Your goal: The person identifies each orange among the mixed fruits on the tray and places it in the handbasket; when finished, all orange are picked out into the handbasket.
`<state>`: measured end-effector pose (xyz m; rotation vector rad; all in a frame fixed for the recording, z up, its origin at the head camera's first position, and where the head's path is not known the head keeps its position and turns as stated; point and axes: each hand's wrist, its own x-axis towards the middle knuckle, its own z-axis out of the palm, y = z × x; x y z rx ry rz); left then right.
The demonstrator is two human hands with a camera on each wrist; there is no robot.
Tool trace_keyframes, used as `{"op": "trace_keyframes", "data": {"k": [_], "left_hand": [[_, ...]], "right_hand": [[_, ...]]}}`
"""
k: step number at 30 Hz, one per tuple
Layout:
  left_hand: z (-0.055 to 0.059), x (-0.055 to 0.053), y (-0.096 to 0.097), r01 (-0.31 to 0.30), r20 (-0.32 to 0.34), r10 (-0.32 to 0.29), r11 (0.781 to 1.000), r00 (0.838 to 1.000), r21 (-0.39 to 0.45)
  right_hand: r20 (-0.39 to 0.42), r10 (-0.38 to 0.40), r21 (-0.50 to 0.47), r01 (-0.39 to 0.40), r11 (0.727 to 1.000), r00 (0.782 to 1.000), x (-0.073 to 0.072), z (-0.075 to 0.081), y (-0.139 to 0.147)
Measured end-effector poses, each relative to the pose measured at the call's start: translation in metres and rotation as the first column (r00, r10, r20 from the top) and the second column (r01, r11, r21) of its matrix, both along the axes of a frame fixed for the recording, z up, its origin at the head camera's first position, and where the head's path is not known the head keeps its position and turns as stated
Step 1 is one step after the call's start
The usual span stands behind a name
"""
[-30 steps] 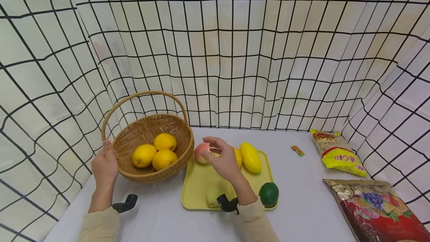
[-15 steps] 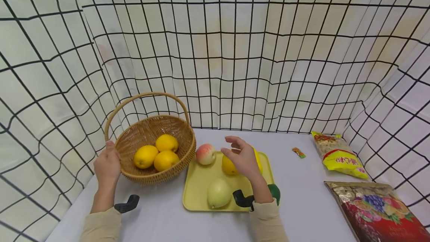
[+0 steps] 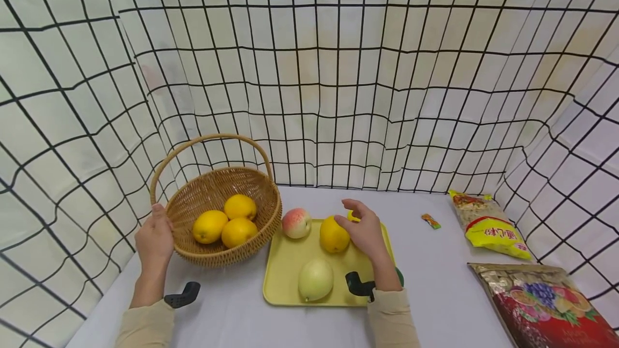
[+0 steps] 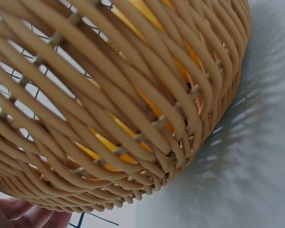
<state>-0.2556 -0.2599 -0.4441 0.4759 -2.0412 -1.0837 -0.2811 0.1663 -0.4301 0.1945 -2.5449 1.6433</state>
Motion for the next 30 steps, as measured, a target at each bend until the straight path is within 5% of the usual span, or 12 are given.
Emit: {"op": "trace_keyframes", "data": {"k": [8, 30], "left_hand": [[-0.0003, 0.0012, -0.0008, -0.006, 0.011, 0.005, 1.0, 1.0, 0.014], [-0.0006, 0.0009, -0.0007, 0.02, 0.015, -0.02, 1.0, 1.0, 0.014]], "right_hand": [[0.086, 0.031, 0.045, -0.035, 0.998, 0.996, -0.0007, -0.0042, 0.0021], [0.137, 0.104, 0.151, -0.124, 0.981, 0.985, 0.0024, -0.0066, -0.0005]]}}
